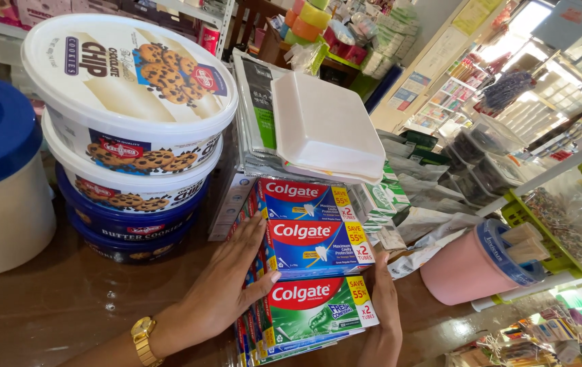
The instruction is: Organizing and stacking boxes of toothpaste on a counter in a grocery store.
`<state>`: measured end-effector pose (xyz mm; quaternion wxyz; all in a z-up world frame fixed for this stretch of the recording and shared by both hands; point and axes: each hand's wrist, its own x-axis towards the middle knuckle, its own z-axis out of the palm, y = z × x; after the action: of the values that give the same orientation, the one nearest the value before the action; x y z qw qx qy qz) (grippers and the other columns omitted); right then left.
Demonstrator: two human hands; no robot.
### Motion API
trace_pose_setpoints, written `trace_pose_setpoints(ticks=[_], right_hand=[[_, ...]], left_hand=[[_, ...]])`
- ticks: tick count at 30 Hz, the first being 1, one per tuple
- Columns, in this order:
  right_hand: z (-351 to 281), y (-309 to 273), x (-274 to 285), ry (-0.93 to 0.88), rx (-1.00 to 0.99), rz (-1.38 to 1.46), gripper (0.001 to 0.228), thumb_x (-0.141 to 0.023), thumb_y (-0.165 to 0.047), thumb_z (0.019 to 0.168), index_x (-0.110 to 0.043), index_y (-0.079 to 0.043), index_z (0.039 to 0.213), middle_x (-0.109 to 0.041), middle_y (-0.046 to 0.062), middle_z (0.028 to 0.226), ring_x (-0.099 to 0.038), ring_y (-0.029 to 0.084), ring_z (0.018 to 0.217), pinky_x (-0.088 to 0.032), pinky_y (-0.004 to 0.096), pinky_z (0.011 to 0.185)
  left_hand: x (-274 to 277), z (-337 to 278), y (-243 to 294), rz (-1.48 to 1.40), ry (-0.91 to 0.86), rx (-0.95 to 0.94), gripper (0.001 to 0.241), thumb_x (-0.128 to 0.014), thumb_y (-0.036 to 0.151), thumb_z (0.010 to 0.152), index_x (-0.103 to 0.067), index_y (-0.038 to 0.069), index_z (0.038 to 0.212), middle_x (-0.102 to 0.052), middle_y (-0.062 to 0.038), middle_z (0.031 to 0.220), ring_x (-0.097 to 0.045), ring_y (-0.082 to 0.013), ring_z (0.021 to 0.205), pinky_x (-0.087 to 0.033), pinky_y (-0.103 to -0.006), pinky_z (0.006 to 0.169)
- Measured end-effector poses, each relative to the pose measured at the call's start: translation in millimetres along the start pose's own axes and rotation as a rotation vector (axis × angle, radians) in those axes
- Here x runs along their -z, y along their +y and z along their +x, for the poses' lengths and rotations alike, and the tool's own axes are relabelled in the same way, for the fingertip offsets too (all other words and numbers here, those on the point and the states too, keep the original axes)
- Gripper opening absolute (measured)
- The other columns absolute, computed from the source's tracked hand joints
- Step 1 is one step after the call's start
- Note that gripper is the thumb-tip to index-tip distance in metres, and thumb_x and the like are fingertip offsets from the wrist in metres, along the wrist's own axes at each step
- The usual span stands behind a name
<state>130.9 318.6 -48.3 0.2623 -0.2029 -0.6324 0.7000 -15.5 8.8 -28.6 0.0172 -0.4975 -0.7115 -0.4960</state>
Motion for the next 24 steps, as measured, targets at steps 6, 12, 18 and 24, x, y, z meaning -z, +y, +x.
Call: trace_pose_setpoints(ticks=[6,12,18,24], right_hand=[[-11,-2,-7,-0.051,-0.037,0.215,0.075,-0.036,-0.058,0.1,-0.049,-0.001,0.147,-0.063,0.015,0.135,-0.066,0.023,0.113,-0.052,0.038,0.095],[-6,16,6,0.057,-0.042,0.19,0.078,-0.036,-0.058,0.103,-0.051,0.005,0.146,-0.063,0.017,0.137,-0.063,0.024,0.115,-0.051,0.037,0.096],[-7,25,6,0.013,-0.038,0.278,0.073,-0.038,-0.055,0.105,-0.053,0.005,0.143,-0.065,0.017,0.133,-0.065,0.025,0.113,-0.051,0.038,0.096],[-40,34,15,0.045,-0.037,0.265,0.075,-0.036,-0.054,0.103,-0.05,0.007,0.145,-0.066,0.018,0.136,-0.065,0.027,0.118,-0.05,0.04,0.102]], left_hand=[[-3,0,-4,0.005,0.019,0.008,0.087,-0.057,0.043,0.1,-0.016,-0.007,0.157,-0.017,-0.027,0.166,-0.014,-0.0401,0.155,-0.015,-0.0477,0.123],[-7,1,-11,0.061,-0.008,0.017,0.086,-0.058,0.046,0.099,-0.019,-0.006,0.156,-0.018,-0.026,0.166,-0.016,-0.0391,0.154,-0.017,-0.0461,0.122],[-12,-5,-15,0.084,0.058,-0.063,0.083,-0.058,0.042,0.099,-0.022,-0.009,0.155,-0.022,-0.029,0.164,-0.021,-0.0401,0.153,-0.019,-0.047,0.121],[-20,-13,-28,0.222,0.159,-0.189,0.071,-0.059,0.035,0.093,-0.038,-0.008,0.146,-0.04,-0.032,0.153,-0.037,-0.0454,0.143,-0.032,-0.05,0.115]])
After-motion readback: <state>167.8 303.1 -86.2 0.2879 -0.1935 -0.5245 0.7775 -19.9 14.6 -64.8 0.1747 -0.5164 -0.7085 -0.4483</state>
